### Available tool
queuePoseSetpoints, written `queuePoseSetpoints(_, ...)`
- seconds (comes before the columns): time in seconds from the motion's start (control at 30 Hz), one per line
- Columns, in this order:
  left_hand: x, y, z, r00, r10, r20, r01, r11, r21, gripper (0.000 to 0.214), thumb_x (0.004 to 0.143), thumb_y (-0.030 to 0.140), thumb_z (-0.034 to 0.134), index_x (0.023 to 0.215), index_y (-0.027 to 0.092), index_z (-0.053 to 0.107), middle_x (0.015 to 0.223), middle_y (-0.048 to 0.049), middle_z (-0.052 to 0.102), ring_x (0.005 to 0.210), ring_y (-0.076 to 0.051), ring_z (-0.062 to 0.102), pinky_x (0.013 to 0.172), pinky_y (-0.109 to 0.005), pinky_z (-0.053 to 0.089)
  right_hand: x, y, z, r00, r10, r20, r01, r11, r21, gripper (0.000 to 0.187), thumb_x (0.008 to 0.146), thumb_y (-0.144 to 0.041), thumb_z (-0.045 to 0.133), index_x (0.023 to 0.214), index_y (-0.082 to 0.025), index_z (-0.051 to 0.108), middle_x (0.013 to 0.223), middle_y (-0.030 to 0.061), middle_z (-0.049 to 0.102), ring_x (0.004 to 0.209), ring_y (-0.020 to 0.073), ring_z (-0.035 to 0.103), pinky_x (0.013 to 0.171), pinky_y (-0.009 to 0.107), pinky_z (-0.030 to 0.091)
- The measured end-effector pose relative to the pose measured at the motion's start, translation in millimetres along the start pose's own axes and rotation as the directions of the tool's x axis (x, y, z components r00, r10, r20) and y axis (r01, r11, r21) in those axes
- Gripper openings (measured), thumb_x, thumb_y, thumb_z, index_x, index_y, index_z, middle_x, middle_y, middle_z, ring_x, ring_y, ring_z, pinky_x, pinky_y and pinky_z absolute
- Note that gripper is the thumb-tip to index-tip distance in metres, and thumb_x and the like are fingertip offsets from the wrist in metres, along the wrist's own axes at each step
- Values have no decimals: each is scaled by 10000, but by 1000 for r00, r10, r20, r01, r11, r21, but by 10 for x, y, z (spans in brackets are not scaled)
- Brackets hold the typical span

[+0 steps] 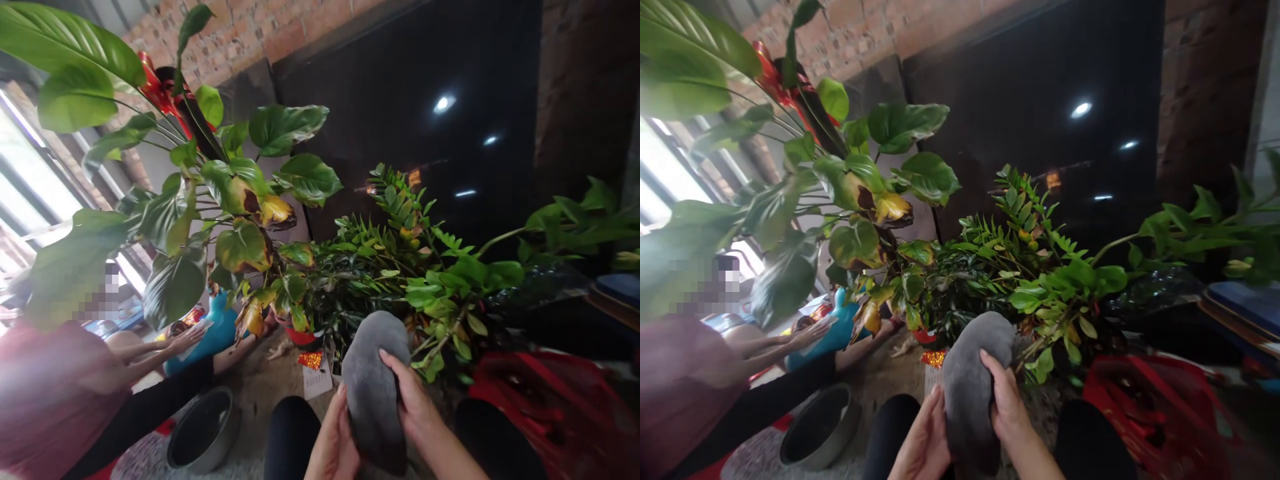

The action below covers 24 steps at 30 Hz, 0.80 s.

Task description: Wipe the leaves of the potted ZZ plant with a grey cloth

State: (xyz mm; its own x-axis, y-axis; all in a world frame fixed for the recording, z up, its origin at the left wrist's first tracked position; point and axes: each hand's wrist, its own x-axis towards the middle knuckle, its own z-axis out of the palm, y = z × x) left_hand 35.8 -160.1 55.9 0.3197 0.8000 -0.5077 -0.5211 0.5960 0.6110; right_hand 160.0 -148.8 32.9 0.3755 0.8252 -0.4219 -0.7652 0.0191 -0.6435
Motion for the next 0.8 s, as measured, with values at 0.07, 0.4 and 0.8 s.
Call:
queuePoseSetpoints(0.07, -59, 37, 175, 998, 6, -67, -10, 998, -56, 255, 886, 216, 581, 1087, 117, 703, 1039, -134, 776, 1183, -294, 650, 1022, -394, 508, -56, 79, -28, 1000, 27, 3, -27, 997, -69, 411, 447, -458, 851, 716, -203, 676, 630, 36, 730, 739, 316, 720, 676, 411, 564)
queuePoseSetpoints(0.4, 42, 10, 385, 961, 72, -267, -73, 997, 6, 220, 819, 82, 654, 1038, 93, 649, 740, -104, 773, 821, -277, 766, 814, -371, 608, -191, -203, -81, 958, -275, 80, 266, 751, -605, 329, 449, -507, 753, 650, -255, 687, 804, 105, 779, 909, 369, 701, 848, 449, 527)
queuePoseSetpoints(0.8, 15, 250, 281, 948, 90, -304, -93, 996, 6, 362, 860, 110, 627, 1221, 88, 611, 745, -119, 781, 773, -306, 770, 739, -420, 636, 621, -1654, -930, 779, -398, -484, 357, 917, -179, 483, 646, -593, 701, 964, -243, 600, 1098, 128, 698, 1106, 321, 629, 786, 432, 523)
